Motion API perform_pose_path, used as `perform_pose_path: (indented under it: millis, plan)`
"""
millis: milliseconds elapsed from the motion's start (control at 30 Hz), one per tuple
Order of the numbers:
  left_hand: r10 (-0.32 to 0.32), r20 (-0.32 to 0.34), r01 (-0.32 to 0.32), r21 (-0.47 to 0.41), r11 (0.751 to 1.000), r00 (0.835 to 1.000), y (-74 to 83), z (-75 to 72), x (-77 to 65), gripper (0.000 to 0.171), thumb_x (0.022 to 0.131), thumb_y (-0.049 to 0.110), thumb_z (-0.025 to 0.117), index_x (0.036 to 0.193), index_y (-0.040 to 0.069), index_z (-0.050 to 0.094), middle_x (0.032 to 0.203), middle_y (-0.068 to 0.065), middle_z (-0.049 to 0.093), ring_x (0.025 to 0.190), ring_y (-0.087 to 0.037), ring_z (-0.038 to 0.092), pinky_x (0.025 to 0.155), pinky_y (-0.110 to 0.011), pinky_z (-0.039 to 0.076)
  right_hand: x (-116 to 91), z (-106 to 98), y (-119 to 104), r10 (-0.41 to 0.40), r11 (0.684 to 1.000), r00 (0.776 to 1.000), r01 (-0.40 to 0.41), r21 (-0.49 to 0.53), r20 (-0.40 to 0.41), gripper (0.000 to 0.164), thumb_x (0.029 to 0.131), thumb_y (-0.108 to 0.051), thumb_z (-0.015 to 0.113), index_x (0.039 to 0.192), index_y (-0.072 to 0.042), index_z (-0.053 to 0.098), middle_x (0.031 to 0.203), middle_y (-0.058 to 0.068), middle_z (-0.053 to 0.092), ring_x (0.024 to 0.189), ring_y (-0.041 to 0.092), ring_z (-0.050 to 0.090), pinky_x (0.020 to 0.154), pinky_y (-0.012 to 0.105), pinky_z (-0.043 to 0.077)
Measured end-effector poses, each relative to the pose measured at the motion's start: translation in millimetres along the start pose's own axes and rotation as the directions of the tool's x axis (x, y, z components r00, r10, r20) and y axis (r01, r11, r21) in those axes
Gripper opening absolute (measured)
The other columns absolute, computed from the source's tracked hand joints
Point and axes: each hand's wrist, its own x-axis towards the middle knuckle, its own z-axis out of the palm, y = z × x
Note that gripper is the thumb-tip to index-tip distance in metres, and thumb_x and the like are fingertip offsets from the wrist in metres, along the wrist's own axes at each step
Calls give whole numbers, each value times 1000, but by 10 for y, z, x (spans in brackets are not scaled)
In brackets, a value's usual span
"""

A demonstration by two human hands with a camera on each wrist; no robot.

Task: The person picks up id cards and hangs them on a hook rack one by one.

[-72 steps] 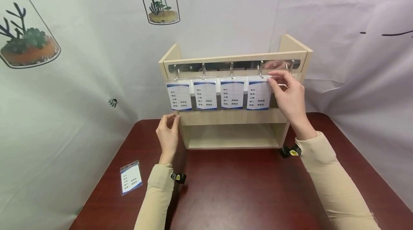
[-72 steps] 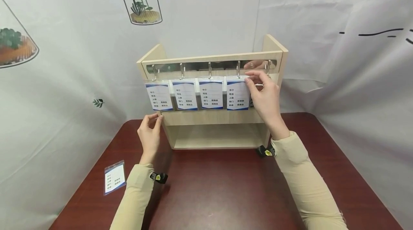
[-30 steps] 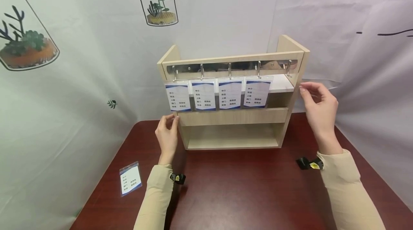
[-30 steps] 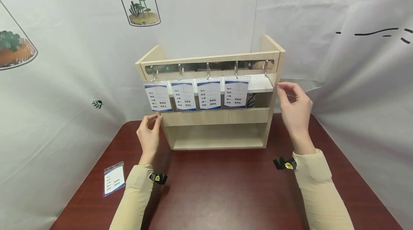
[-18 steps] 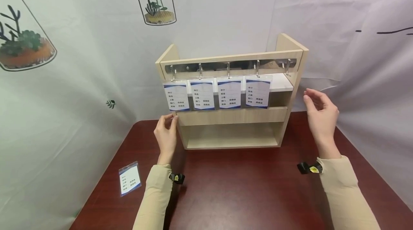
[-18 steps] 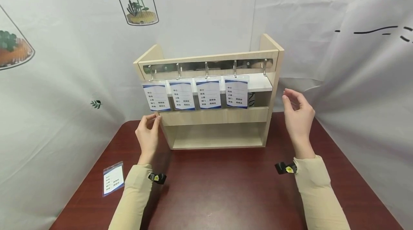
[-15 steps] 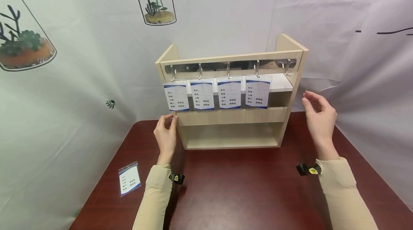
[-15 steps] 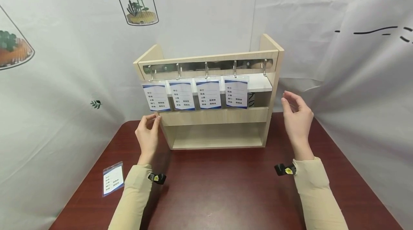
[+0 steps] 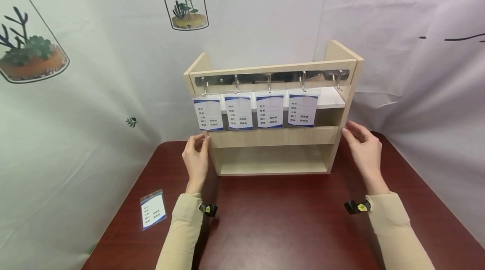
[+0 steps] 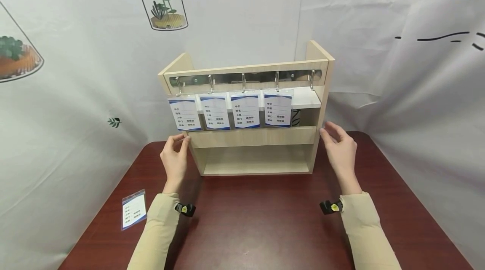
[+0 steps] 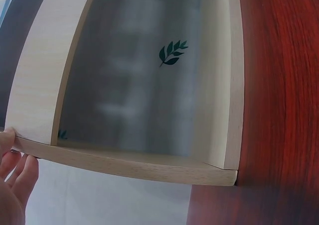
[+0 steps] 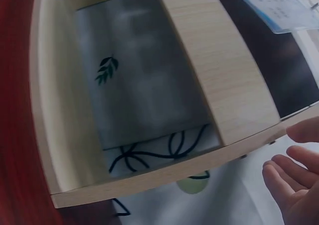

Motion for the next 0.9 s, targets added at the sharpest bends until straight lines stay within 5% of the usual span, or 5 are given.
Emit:
perform_pose_path:
  millis: [133, 333, 467, 900]
  plan:
    - [-1, 3, 1, 1, 1000, 1000, 0, 1, -6, 23, 95, 19, 73, 105, -1, 69, 98, -16, 72, 85, -26, 70, 70, -12, 46, -23, 31, 49, 43, 998, 999, -42, -42, 33, 45, 92, -37, 74, 129, -10, 70, 118, 17, 71, 88, -15, 60, 76, 8, 45]
    - [8, -1, -8, 11, 1000, 1000, 7, 9, -12, 21, 94, 16, 73, 105, -1, 69, 98, -15, 71, 83, -26, 69, 69, -15, 47, -52, 55, 86, 107, 991, 993, -104, -79, 41, 51, 89, -46, 76, 126, -11, 72, 110, 9, 75, 84, -14, 59, 73, 9, 45]
    - [16, -4, -16, 16, 1000, 1000, 11, 15, -9, 20, 94, 15, 74, 105, -1, 70, 98, -14, 71, 83, -26, 70, 69, -18, 48, -66, 73, 92, 105, 992, 994, -103, -70, 27, 51, 89, -45, 76, 125, -10, 72, 104, 3, 75, 83, -12, 59, 73, 10, 45]
    - [28, 37, -31, 73, 997, 999, 54, -19, -5, 22, 94, 15, 74, 108, -1, 69, 99, -15, 70, 86, -27, 69, 69, -30, 51, -96, 130, 127, 81, 996, 997, -81, -44, -5, 49, 91, -43, 74, 126, -9, 72, 115, 18, 72, 84, -12, 59, 72, 9, 45]
